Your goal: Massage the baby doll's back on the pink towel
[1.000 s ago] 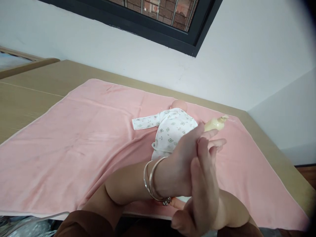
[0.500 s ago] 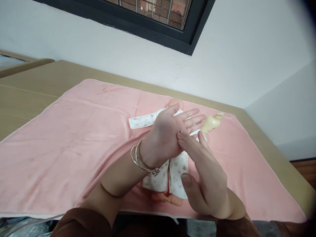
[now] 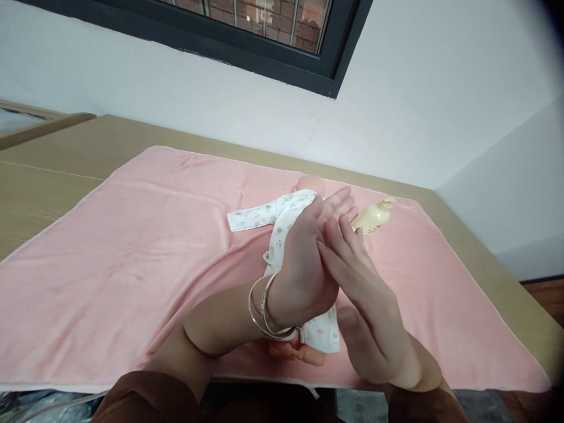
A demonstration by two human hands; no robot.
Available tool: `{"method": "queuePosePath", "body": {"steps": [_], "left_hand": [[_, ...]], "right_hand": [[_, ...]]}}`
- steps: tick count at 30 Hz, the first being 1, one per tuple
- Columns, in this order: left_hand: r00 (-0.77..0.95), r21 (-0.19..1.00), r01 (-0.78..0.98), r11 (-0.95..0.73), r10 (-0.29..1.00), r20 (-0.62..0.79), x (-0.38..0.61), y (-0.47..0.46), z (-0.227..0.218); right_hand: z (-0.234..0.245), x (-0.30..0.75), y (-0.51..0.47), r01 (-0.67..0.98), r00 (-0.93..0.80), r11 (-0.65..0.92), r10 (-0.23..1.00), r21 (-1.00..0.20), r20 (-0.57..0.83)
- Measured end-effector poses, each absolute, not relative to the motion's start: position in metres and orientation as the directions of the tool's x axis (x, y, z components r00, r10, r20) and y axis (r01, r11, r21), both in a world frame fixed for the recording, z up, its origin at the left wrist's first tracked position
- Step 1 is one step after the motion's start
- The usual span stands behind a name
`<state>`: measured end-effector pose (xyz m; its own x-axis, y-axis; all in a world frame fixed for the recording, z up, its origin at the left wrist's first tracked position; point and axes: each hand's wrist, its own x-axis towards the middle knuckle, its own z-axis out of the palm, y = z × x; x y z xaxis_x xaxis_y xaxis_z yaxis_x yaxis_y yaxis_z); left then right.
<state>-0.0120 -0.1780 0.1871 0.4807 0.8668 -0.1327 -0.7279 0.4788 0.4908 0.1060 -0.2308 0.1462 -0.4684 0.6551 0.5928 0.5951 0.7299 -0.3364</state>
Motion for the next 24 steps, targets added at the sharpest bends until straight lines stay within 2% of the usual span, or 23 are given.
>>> {"method": "queuePosePath", "body": {"steps": [4, 7, 12, 15, 18, 22, 24], "left_hand": [[0.377, 0.47, -0.788, 0.398, 0.915, -0.143, -0.013, -0.173, 0.189], [0.333, 0.46, -0.812, 0.359, 0.933, -0.141, -0.021, -0.17, 0.192], [0.352, 0.503, -0.809, 0.302, 0.936, 0.003, -0.04, -0.171, 0.199], [0.343, 0.522, -0.809, 0.271, 0.938, 0.044, -0.046, -0.162, 0.2], [0.282, 0.542, -0.815, 0.205, 0.957, 0.063, -0.041, -0.146, 0.193], [0.201, 0.61, -0.784, 0.112, 0.976, 0.079, -0.015, -0.145, 0.183], [0.3, 0.648, -0.734, 0.202, 0.953, 0.043, 0.001, -0.155, 0.182]], "right_hand": [[0.138, 0.102, -0.208, 0.657, -0.406, 0.675, 0.691, -0.335, 0.598], [0.132, 0.098, -0.197, 0.651, -0.425, 0.69, 0.676, -0.315, 0.602], [0.133, 0.098, -0.2, 0.544, -0.516, 0.802, 0.553, -0.248, 0.654], [0.137, 0.102, -0.201, 0.552, -0.514, 0.797, 0.556, -0.244, 0.653], [0.137, 0.104, -0.196, 0.595, -0.456, 0.749, 0.613, -0.292, 0.645], [0.127, 0.103, -0.182, 0.572, -0.375, 0.705, 0.678, -0.418, 0.632], [0.12, 0.105, -0.173, 0.566, -0.313, 0.687, 0.69, -0.455, 0.652]]}}
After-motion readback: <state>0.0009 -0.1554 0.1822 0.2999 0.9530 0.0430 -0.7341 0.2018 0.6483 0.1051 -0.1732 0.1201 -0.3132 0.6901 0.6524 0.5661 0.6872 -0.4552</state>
